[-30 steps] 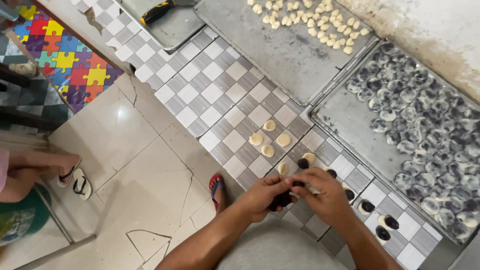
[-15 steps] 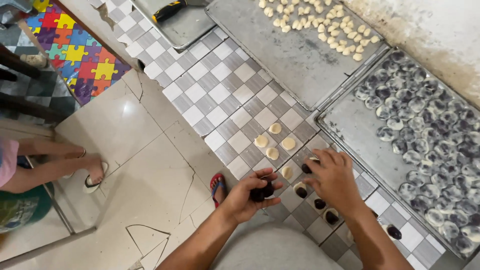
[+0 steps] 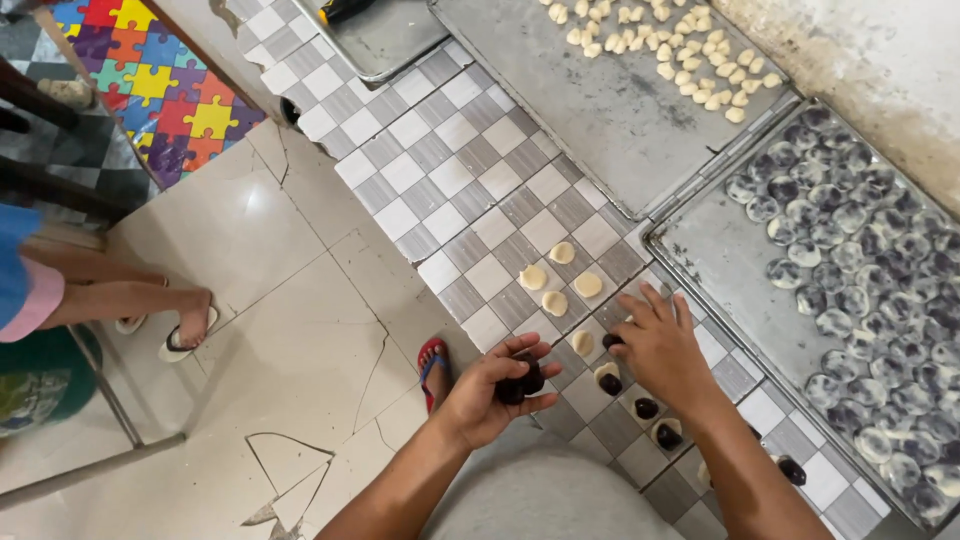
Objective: The person is manually filling small pieces of dough with a dark paste and sealing them into balls on a production table.
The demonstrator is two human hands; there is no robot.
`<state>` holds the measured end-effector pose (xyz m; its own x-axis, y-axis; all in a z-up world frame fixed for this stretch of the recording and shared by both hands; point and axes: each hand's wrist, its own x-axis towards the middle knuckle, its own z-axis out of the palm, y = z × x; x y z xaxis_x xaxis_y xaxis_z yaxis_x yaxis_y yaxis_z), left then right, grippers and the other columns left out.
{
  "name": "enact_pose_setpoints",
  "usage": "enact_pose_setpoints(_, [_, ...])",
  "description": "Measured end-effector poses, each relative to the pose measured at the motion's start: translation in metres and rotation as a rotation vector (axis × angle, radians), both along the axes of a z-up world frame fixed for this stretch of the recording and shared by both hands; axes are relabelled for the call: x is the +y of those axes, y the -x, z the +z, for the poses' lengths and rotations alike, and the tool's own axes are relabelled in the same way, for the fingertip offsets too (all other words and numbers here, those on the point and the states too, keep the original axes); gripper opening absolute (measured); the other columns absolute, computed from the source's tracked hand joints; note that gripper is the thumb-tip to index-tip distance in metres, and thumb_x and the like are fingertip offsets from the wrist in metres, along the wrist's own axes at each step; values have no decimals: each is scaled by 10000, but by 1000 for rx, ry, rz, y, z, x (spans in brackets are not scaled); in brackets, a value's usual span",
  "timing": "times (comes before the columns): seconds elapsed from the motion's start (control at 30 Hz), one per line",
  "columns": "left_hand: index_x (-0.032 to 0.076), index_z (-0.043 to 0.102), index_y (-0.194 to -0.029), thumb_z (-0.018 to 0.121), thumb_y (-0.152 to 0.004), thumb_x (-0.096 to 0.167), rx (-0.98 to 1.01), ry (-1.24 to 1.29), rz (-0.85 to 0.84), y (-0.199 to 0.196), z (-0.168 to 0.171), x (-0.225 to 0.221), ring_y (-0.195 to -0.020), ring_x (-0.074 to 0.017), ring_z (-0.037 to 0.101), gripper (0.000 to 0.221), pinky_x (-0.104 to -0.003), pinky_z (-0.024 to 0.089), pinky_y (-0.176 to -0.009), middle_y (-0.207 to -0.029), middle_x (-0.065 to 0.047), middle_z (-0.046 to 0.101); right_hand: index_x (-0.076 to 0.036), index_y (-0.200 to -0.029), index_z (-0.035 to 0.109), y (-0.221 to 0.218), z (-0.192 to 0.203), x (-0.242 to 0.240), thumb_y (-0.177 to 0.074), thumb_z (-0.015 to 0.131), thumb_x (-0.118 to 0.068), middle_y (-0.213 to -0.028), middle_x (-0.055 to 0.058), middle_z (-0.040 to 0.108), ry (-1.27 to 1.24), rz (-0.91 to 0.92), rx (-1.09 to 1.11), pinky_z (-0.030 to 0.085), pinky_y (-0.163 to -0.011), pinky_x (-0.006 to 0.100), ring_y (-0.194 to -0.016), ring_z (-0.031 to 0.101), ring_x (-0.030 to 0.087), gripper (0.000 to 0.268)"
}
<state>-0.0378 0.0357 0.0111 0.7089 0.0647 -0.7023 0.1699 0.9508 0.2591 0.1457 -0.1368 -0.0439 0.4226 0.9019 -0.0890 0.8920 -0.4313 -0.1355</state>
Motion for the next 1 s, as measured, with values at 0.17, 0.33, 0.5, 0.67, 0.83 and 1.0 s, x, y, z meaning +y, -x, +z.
enact_pose_setpoints(0.17, [64,523,-1205,455,-746,-37,-4,5,-11,2,2,-2,-1028,-287,589,475,-472,525,-770,-1163,-91,565,-171,-960,652,12,6,11,-820,541,-360,-1328,103,478,-140,33,20,209,-1068,586,-1326,319,342,261])
enact_pose_setpoints(0.33, [73,486,-1259,455,-722,-45,-33,22,-3,-2,-1,-4,-1015,-280,578,551,-468,524,-755,-1200,-107,528,-168,-971,645,19,6,20,-776,618,-340,-1278,86,520,-132,46,-37,280,-1033,566,-1283,383,320,262])
enact_pose_setpoints(0.5, [145,221,-1458,478,-679,-60,-294,-43,-12,0,-33,-14,-1154,-405,497,845,-637,428,-870,-1385,-222,388,-283,-1210,602,42,29,28,-746,588,-572,-1239,33,534,-412,156,312,341,-979,489,-1237,421,337,547])
enact_pose_setpoints(0.67, [173,120,-1479,451,-654,-100,-336,-68,-123,1,-51,-5,-894,-308,607,930,-575,489,-828,-1205,-170,570,-216,-1034,691,49,40,33,-768,672,-396,-1158,19,610,-500,184,556,341,-988,433,-1185,477,308,321])
enact_pose_setpoints(0.83, [286,224,-1462,463,-686,-145,-286,15,-213,1,-40,7,-1100,-338,560,919,-472,490,-846,-1128,-136,597,-179,-1219,576,55,62,39,-808,626,-210,-1135,55,629,-293,196,752,238,-1050,463,-1144,505,239,415])
enact_pose_setpoints(1.0, [223,295,-1408,571,-736,-72,-280,13,-277,-2,-33,16,-969,-249,590,784,-415,523,-793,-1304,-115,513,-148,-1041,677,51,72,48,-750,671,-162,-1028,-2,647,-273,244,711,420,-796,351,-893,566,183,291])
